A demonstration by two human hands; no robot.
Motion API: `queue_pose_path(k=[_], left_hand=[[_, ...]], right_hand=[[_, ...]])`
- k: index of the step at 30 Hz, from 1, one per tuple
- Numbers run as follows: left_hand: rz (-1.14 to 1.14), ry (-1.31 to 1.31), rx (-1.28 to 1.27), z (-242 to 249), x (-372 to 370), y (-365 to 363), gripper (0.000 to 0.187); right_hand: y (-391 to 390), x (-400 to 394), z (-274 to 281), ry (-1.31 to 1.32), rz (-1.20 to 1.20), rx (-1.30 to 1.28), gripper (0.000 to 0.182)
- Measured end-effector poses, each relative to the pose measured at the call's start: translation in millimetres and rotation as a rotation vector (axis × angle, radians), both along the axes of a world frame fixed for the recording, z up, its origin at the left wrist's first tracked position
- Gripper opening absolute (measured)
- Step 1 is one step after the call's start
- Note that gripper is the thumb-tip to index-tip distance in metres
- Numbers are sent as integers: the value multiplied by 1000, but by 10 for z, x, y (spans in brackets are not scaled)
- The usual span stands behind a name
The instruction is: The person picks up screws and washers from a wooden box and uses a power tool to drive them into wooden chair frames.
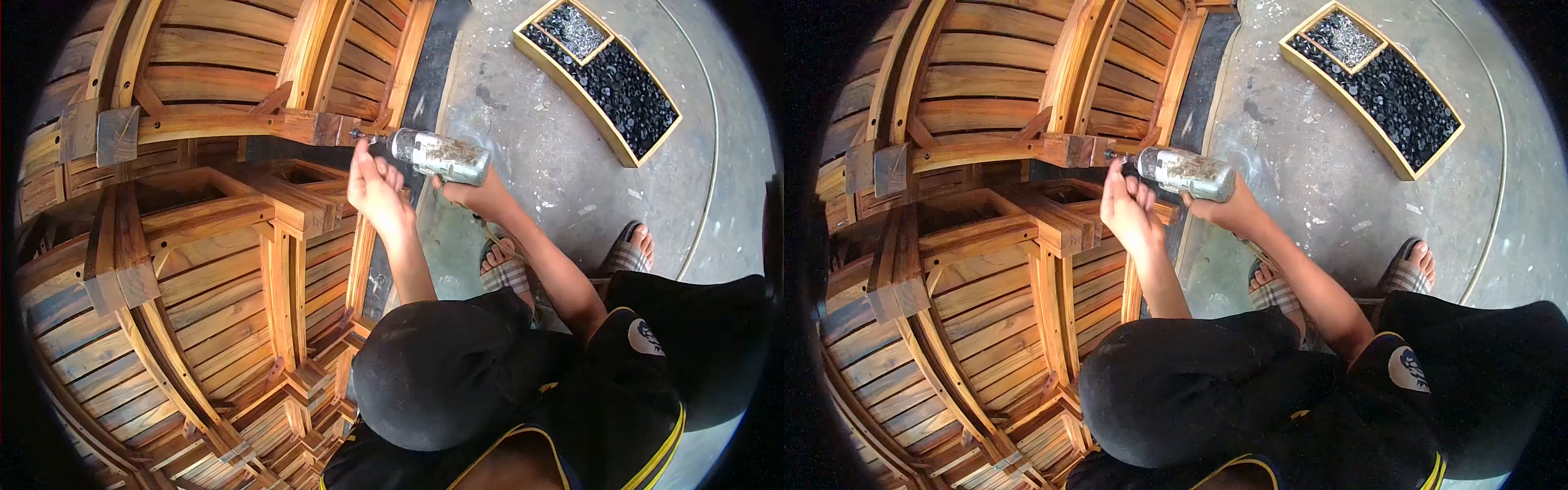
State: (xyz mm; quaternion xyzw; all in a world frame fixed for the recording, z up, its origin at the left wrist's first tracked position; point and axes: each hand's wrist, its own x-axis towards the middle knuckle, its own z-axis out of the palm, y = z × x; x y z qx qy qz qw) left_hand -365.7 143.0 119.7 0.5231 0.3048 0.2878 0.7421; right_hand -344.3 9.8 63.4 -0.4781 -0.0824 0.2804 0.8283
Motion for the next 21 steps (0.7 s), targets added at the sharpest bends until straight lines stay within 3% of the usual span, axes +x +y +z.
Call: queue_pose_path(k=[6,9,12,18,21], left_hand=[[-66,59,-280,-146,-601,6,32],[-126,119,-417,-281,-904,17,33],[-291,100,-549,-366,-1112,0,34],[-347,218,-502,-343,-1155,-116,32],[-409,155,-524,-321,-1168,-81,31]], right_hand=[[22,34,-33,-90,-63,-28,27],[-13,53,-10,98,32,62,28],[43,25,-84,-61,-31,-5,26],[27,35,-69,-145,-66,-56,24],[43,31,-83,-150,-51,-48,24]])
